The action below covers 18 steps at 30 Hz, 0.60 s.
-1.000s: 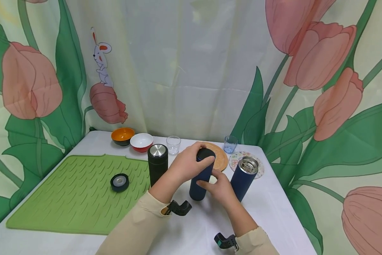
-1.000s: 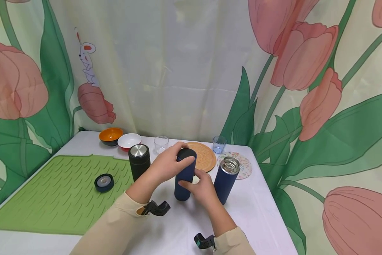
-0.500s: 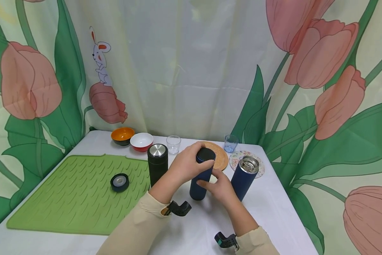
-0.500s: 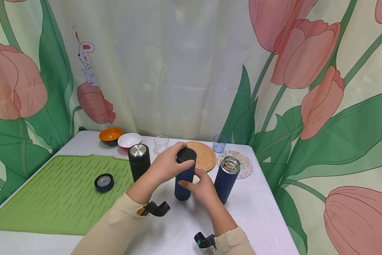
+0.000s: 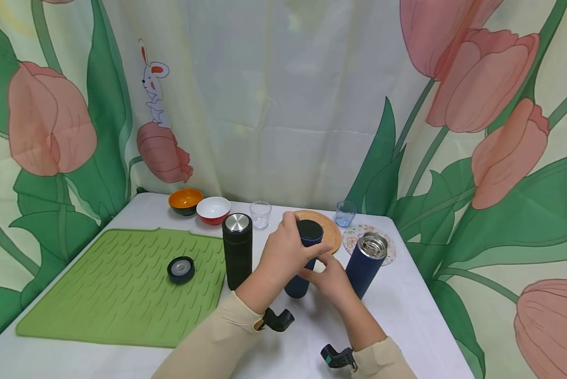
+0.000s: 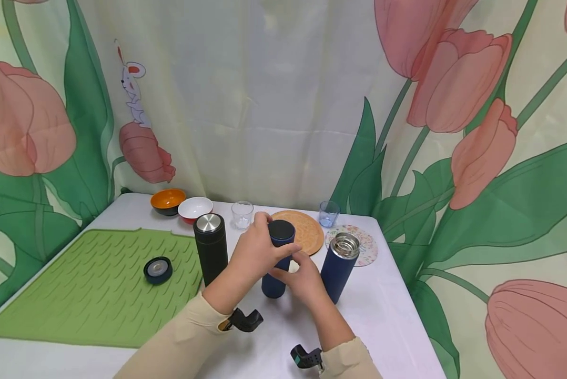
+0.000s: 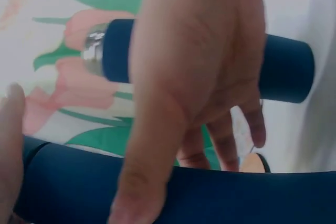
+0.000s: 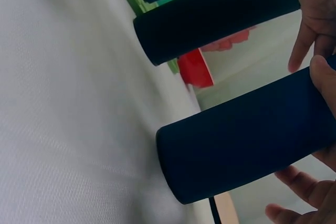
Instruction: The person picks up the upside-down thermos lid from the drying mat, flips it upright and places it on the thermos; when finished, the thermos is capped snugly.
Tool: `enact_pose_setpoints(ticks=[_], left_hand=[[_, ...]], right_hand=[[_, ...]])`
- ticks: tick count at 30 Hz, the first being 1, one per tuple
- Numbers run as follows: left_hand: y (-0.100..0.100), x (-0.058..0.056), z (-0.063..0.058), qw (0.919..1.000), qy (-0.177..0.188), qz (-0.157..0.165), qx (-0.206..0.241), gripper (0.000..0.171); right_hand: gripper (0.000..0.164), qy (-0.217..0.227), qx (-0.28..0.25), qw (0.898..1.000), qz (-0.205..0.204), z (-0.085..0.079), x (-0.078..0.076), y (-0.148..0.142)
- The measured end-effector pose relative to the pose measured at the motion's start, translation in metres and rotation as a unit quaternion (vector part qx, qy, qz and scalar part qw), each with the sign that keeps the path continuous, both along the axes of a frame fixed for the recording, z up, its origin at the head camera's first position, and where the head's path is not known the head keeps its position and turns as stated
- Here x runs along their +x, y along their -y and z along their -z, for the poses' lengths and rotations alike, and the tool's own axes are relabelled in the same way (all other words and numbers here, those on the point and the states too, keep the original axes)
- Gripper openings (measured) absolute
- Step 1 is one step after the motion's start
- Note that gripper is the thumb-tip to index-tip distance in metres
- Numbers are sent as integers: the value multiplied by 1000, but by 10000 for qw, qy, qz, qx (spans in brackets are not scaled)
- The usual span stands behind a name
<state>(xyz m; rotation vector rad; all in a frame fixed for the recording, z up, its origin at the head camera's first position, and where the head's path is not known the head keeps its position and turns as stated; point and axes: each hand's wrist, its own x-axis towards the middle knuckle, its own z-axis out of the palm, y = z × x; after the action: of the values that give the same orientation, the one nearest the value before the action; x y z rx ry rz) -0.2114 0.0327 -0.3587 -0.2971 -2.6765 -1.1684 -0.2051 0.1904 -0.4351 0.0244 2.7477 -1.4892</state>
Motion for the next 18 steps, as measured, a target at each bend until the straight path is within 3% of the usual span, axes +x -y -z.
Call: enact_pose_setpoints(ticks=[3, 5, 8, 13, 15, 18], left_hand=[[-4, 0, 1, 9991, -248, -112, -324, 93], [0, -2, 0, 9987, -278, 34, -435, 87], [10, -8, -5, 9973, -156, 590, -408, 81], [25, -18, -11, 9882, 126, 1486, -359, 77], [27, -19, -12, 9865, 169, 1585, -364, 77], [25, -16, -10, 9892, 214, 1425, -259, 78]], right_hand=[[75, -49, -58, 9999, -82, -1, 1, -1], [76, -56, -71, 9999, -133, -1, 1, -1], [80, 6, -49, 9999, -104, -2, 2, -1], [84, 83, -13, 9999, -77, -3, 2, -2], [84, 86, -31, 9999, -95, -3, 2, -2], [80, 81, -44, 9999, -129, -2, 2, -2]])
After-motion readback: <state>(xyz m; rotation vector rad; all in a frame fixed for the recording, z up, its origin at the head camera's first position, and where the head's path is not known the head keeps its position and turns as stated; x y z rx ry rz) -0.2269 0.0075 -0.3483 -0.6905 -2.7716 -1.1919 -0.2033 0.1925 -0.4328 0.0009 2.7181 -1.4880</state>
